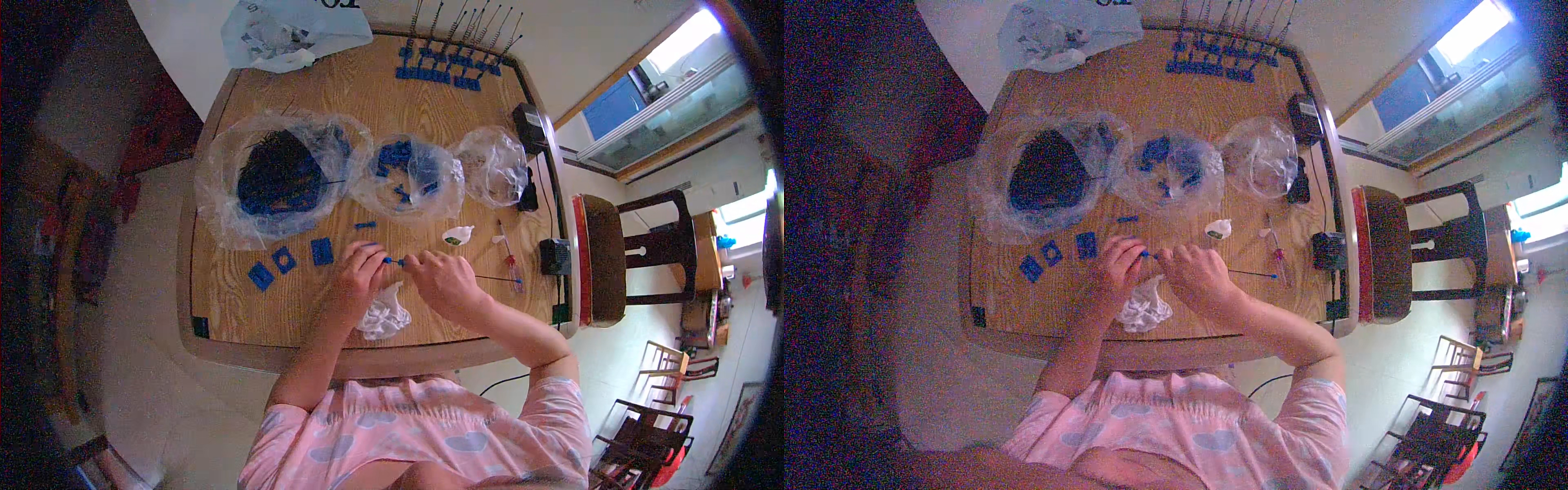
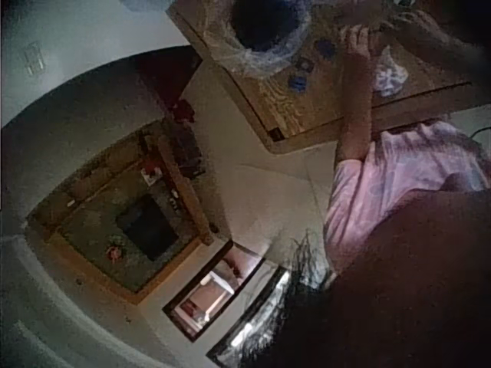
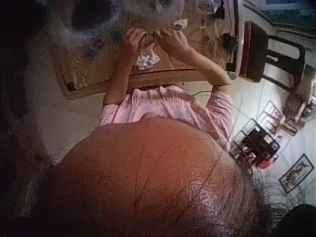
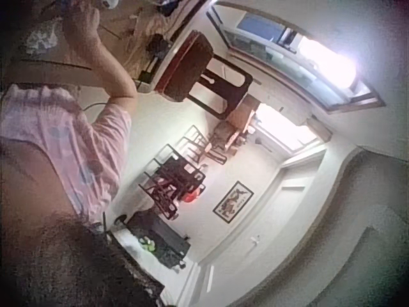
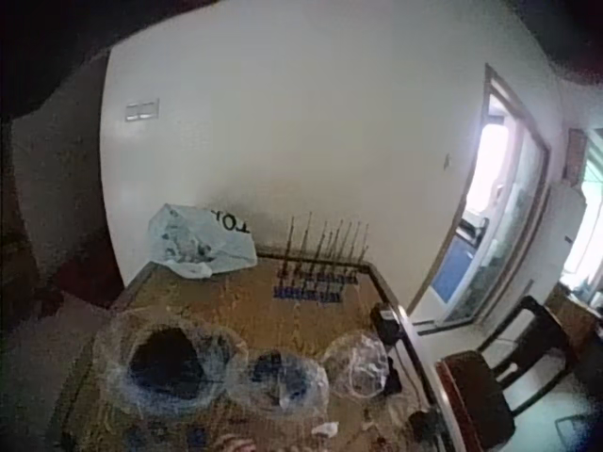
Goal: The person assembles small blue electronic components by hand, using glue from a bottle and a precision tool at a workstation.
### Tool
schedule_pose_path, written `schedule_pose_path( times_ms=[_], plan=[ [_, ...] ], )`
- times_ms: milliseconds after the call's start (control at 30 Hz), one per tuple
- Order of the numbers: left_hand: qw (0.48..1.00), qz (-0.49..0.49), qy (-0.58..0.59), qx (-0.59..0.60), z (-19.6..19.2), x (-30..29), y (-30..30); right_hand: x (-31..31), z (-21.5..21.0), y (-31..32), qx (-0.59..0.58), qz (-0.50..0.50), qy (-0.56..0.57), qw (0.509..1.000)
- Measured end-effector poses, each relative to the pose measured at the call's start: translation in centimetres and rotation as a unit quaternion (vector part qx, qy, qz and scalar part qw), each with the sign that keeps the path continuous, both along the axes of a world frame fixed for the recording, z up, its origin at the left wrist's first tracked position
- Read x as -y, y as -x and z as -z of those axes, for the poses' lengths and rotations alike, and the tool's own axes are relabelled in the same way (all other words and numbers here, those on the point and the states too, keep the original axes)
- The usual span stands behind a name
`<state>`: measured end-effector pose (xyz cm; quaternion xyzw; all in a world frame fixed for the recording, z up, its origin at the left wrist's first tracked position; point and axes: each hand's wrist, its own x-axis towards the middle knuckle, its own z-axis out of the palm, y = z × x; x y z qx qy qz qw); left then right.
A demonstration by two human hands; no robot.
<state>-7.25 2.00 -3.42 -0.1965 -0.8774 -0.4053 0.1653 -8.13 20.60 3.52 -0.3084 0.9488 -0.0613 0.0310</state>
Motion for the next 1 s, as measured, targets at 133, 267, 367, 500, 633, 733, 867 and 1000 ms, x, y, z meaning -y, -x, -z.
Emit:
schedule_pose_path(
  times_ms=[133,267,367,500,633,733,867,1000],
  plan=[
    [0.999,-0.008,0.048,-0.024,-0.1,0.1,-0.1,-0.3,0.9,0.0,-0.029,-0.018,-0.003,0.999],
    [0.997,-0.002,0.077,-0.023,-0.2,0.0,-0.4,-0.4,1.2,-0.1,-0.014,-0.019,0.022,0.999],
    [0.996,-0.003,0.088,-0.029,-0.5,0.0,-0.7,-0.7,1.4,1.0,0.088,0.002,0.035,0.995],
    [0.994,-0.006,0.107,-0.024,-0.9,-0.2,-0.9,-0.8,1.3,1.3,0.136,0.002,-0.015,0.991],
    [0.994,0.006,0.108,-0.013,-0.3,0.1,-0.8,-0.9,1.8,0.9,0.11,0.001,-0.002,0.994],
    [0.993,-0.029,0.111,-0.03,1.0,1.1,-0.2,-1.0,0.3,0.3,0.125,0.02,-0.03,0.992],
    [0.991,-0.129,-0.044,0.007,0.3,4.0,-0.4,-3.0,1.8,-1.2,0.057,0.042,0.1,0.992],
    [0.965,-0.103,-0.226,0.085,-2.7,2.6,-1.9,-2.5,5.9,-1.9,-0.029,0.013,0.037,0.999]
  ],
)
